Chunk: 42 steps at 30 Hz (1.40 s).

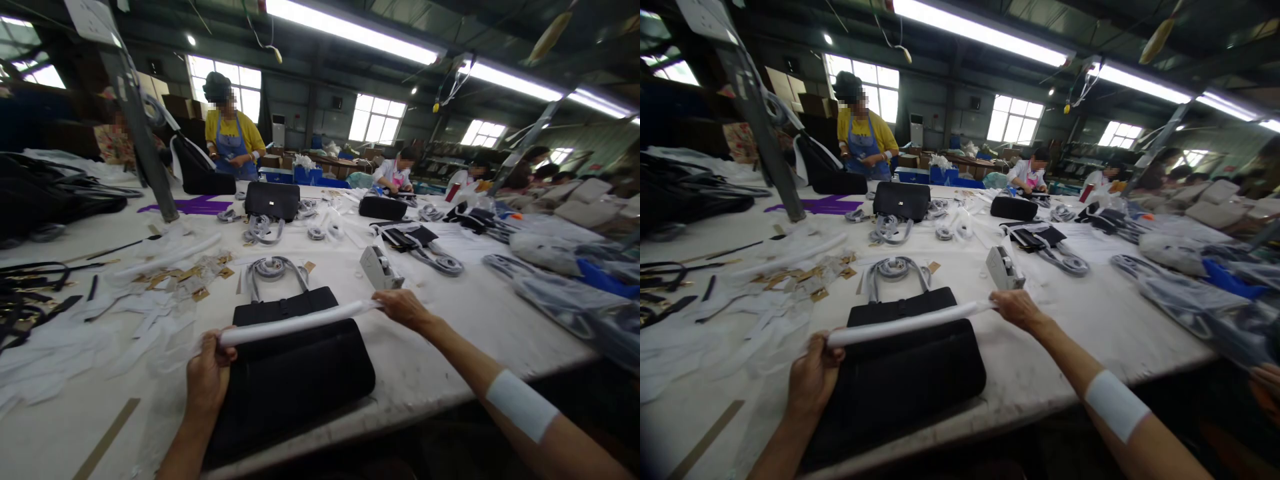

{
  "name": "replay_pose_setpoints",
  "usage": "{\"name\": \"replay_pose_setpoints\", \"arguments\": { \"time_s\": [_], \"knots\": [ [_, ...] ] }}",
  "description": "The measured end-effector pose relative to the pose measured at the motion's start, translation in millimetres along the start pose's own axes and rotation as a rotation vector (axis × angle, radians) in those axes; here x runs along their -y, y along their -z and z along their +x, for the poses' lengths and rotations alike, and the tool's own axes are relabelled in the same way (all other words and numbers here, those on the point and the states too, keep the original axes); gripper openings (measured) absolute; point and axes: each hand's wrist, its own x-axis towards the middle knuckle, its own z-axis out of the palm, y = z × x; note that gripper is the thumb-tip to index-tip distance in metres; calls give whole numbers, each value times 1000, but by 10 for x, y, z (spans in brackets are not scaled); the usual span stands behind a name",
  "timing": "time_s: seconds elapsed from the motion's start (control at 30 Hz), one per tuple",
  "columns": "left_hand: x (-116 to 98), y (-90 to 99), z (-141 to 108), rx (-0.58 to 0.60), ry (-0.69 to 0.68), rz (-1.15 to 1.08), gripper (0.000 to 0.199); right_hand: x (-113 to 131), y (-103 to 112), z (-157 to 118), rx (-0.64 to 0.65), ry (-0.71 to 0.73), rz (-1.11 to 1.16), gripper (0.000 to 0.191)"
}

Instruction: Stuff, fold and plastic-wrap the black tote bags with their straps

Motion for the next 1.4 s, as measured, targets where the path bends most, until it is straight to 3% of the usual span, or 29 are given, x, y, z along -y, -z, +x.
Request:
{"name": "replay_pose_setpoints", "arguments": {
  "time_s": [0.1,0.2,0.33,0.4,0.5,0.6,0.67,0.7,0.77,0.87,0.93,1.13,1.27,1.4],
  "knots": [
    [13,-6,-1,2,17,24,15,-481,14,-205,-19,-150,-46,29],
    [22,-13,-4,-10,13,49,13,-808,14,-345,-22,-289,-53,34],
    [19,-31,9,-35,12,71,9,-1140,111,-481,-49,-570,-25,35],
    [16,-35,18,-43,26,83,9,-1187,184,-526,-96,-707,9,42],
    [5,-35,26,-58,44,95,9,-943,198,-522,-125,-754,234,43],
    [-16,-40,19,-86,53,109,8,-339,23,-398,-6,-628,723,41],
    [-32,-49,10,-94,60,115,8,116,-144,-244,177,-492,1567,51],
    [-39,-53,6,-94,64,121,8,316,-220,-150,197,-452,1836,50],
    [-44,-52,6,-95,69,138,8,605,-330,51,97,-420,2174,41],
    [-31,-24,31,-81,61,183,11,749,-393,318,-221,-513,2403,21],
    [-12,2,57,-60,63,218,14,725,-401,434,-350,-564,2425,14],
    [24,17,87,-76,91,177,9,637,-468,530,-521,-567,2260,8],
    [10,2,76,-86,90,173,8,434,-446,544,-678,-603,1987,13],
    [12,9,89,-100,97,190,9,36,-236,403,-785,-654,1589,25]
  ]
}}
